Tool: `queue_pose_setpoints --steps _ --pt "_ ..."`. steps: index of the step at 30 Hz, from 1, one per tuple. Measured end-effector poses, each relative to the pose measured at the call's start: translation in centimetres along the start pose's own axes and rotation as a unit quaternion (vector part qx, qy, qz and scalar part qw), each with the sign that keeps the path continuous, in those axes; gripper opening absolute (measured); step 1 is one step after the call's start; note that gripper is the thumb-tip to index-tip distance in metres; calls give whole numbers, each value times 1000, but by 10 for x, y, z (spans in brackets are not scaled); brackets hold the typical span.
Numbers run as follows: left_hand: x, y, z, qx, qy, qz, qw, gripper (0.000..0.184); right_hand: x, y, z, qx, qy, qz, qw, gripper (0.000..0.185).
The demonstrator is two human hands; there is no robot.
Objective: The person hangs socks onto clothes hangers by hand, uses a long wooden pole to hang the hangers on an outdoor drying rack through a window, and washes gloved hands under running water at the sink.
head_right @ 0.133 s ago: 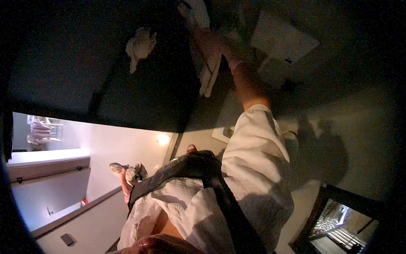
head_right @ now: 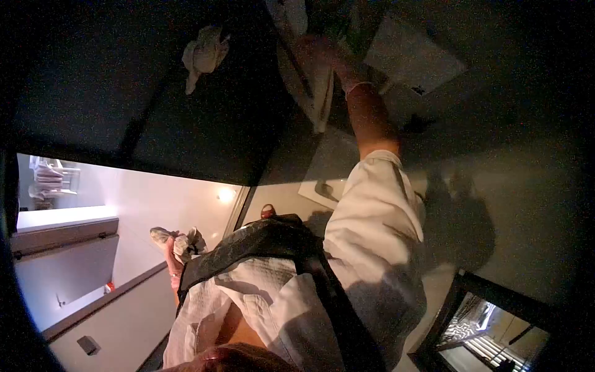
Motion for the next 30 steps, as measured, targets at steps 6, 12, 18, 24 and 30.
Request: queue_pose_setpoints --steps 6,12,18,24,30 --pt "46 -12 6 -17 33 33 999 41 -23 64 20 75 -61 -184 978 34" --pt "80 0 -8 -23 45 49 997 44 -139 107 -45 276 -59 -224 933 33" --pt "85 31 -39 -24 60 20 998 42 -185 149 -34 305 -257 -563 724 30" --pt "97 64 -81 -19 49 25 998 40 -274 159 -108 224 -166 -148 949 30" --pt "95 80 -111 -7 34 21 999 42 -355 187 -164 228 -393 -358 816 34"
Point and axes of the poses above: each hand's wrist, its own z-axis towards the middle knuckle, its own y-axis out of the palm, x = y × z, the point moved 8 cm from there along z, towards the middle knuckle, and after that the axes turned 2 degrees about z, right-handed, at the moved point
